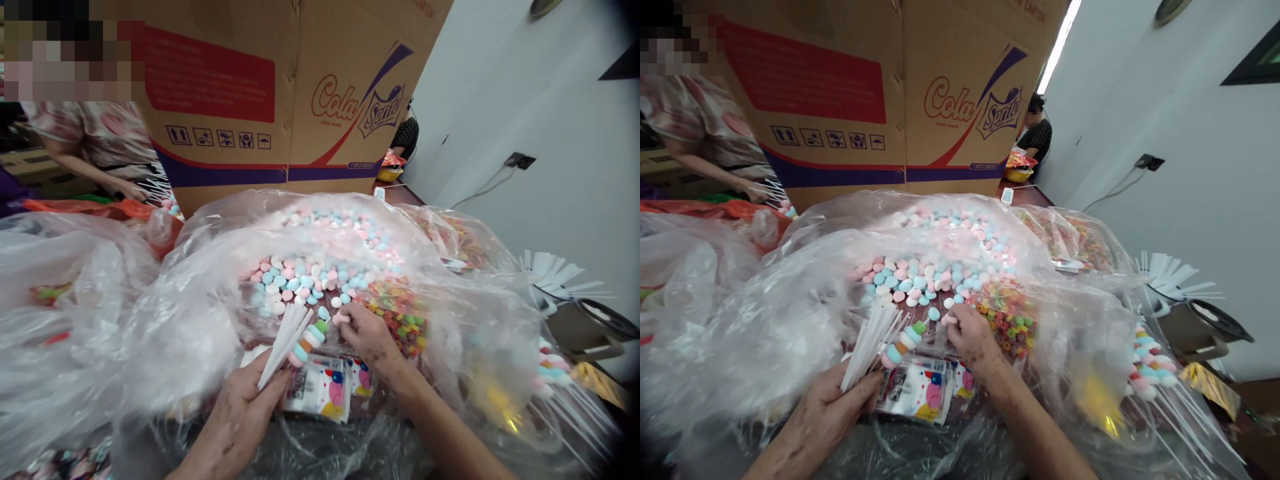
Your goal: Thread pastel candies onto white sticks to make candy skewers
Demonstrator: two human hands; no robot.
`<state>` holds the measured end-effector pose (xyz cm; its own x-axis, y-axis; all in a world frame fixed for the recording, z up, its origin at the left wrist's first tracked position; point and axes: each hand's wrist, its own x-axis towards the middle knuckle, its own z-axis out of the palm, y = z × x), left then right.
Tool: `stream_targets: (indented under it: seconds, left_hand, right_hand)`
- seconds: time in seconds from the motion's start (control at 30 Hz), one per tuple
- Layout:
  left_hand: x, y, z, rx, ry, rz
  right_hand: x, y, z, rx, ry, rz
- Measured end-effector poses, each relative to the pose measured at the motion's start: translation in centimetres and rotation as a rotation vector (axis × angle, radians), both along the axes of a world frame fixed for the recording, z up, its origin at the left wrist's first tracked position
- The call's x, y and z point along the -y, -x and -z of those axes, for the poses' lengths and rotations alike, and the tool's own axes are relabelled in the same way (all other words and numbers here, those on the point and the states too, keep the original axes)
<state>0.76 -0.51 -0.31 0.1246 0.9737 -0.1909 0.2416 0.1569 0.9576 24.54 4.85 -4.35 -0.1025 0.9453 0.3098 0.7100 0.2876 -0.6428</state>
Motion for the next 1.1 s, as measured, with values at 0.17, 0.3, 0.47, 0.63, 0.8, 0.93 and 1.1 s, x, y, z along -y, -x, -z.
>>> stream_targets:
  seconds: [0.17,0.3,0.47,0.63,0.8,0.93,1.1]
  left_hand:
    - [-0.5,-0.2,0.0,-0.16,-0.063,0.179]
    - [-0.6,-0.5,0.4,-0.199,-0.065,0.194]
    - [-0.6,-0.8,0.7,-0.199,-0.063,0.198]
    - [-0.8,-0.9,0.8,-0.187,-0.061,0.192]
    - [-0.7,-1.0,0.9,-0.174,-0.045,0.182]
    - [-0.5,-1.2,0.6,-0.151,-0.031,0.148]
    - [-0.3,-1.7,0.4,-0.136,-0.039,0.097]
  right_hand:
    - [0.4,1.1,-2.3,-0.899,0.281,0.071]
    - [0.7,1.8,-3.4,-1.134,0.355,0.104]
    - [0.9,1.9,-3.5,-1.177,0.367,0.101]
    - [1.1,2.0,-3.2,-1.15,0.376,0.059]
    - [1.6,2.1,-2.7,-0.96,0.341,0.105]
    - [2.0,2.4,-2.4,-0.743,0.26,0.113]
    - [2.3,3.2,-1.9,-0.545,0.099,0.114]
